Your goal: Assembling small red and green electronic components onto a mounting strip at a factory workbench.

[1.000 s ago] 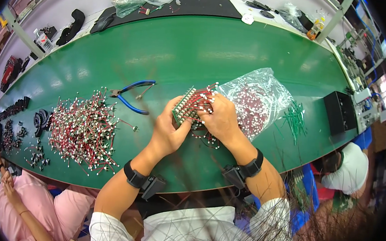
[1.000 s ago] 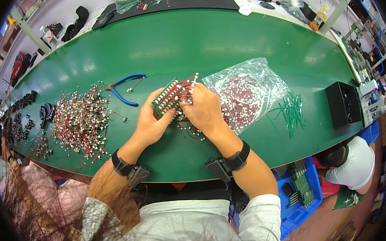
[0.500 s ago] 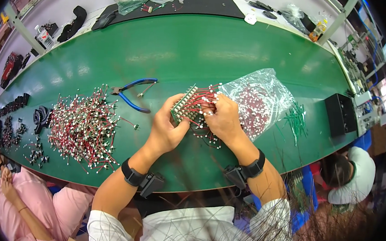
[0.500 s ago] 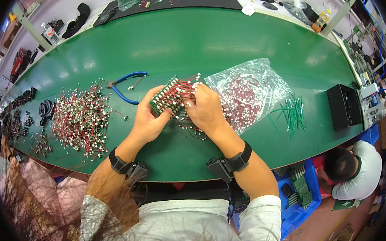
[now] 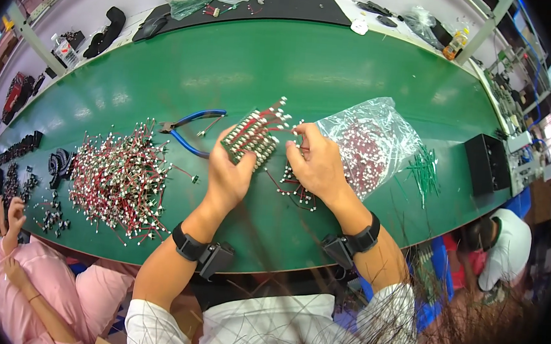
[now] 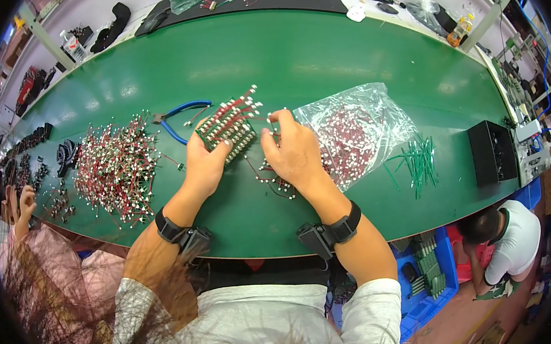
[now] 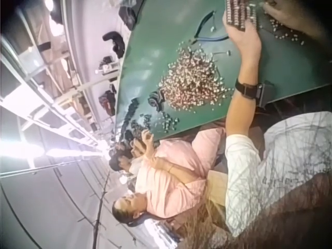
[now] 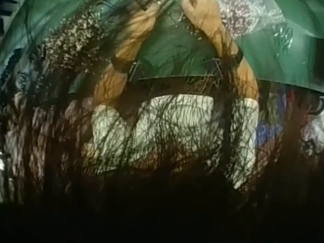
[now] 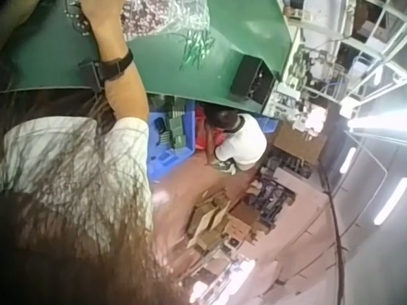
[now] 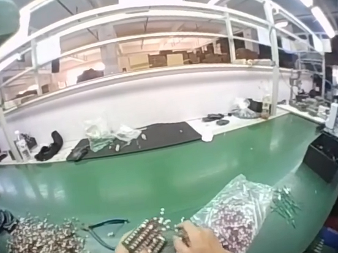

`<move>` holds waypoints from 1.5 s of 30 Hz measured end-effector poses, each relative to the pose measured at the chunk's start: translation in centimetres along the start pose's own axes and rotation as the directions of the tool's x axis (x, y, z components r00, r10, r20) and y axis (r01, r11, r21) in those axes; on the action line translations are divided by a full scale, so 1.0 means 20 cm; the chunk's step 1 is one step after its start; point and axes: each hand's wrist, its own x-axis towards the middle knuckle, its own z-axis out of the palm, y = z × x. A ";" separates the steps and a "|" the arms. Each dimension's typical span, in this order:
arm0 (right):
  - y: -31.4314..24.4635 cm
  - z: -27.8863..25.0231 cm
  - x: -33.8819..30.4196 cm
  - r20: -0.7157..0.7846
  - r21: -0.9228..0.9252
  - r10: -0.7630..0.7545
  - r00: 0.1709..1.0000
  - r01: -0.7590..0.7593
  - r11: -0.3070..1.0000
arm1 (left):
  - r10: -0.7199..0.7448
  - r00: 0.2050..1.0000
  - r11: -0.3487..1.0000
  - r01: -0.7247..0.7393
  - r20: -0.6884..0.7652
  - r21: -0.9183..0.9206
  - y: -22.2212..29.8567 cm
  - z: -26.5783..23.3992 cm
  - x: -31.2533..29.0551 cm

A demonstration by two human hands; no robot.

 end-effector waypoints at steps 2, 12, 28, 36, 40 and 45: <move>0.00 -0.01 0.00 0.031 0.001 0.006 0.999 -0.006 1.000 | 0.031 0.999 0.999 -0.030 -0.024 0.041 -0.03 -0.04 0.03; -0.01 -0.02 0.00 0.192 0.176 0.016 0.981 -0.050 0.983 | 0.048 0.999 0.998 -0.047 -0.025 0.042 -0.04 -0.06 0.04; -0.02 0.05 -0.04 0.143 0.230 -0.165 0.976 0.129 0.965 | -0.111 0.989 0.974 0.128 0.100 -0.186 0.00 -0.02 0.02; -0.05 0.01 -0.03 -0.001 0.171 -0.053 0.999 0.053 0.984 | -0.047 0.975 0.995 0.027 0.219 0.092 0.02 -0.02 -0.03; -0.05 0.01 -0.04 0.002 0.212 -0.032 0.999 0.031 0.977 | -0.028 0.974 0.996 0.009 0.225 0.086 0.02 0.01 -0.04; -0.05 0.02 -0.04 0.002 0.184 -0.051 0.999 0.050 0.982 | 0.028 0.973 0.983 -0.068 0.229 0.168 -0.02 -0.01 -0.04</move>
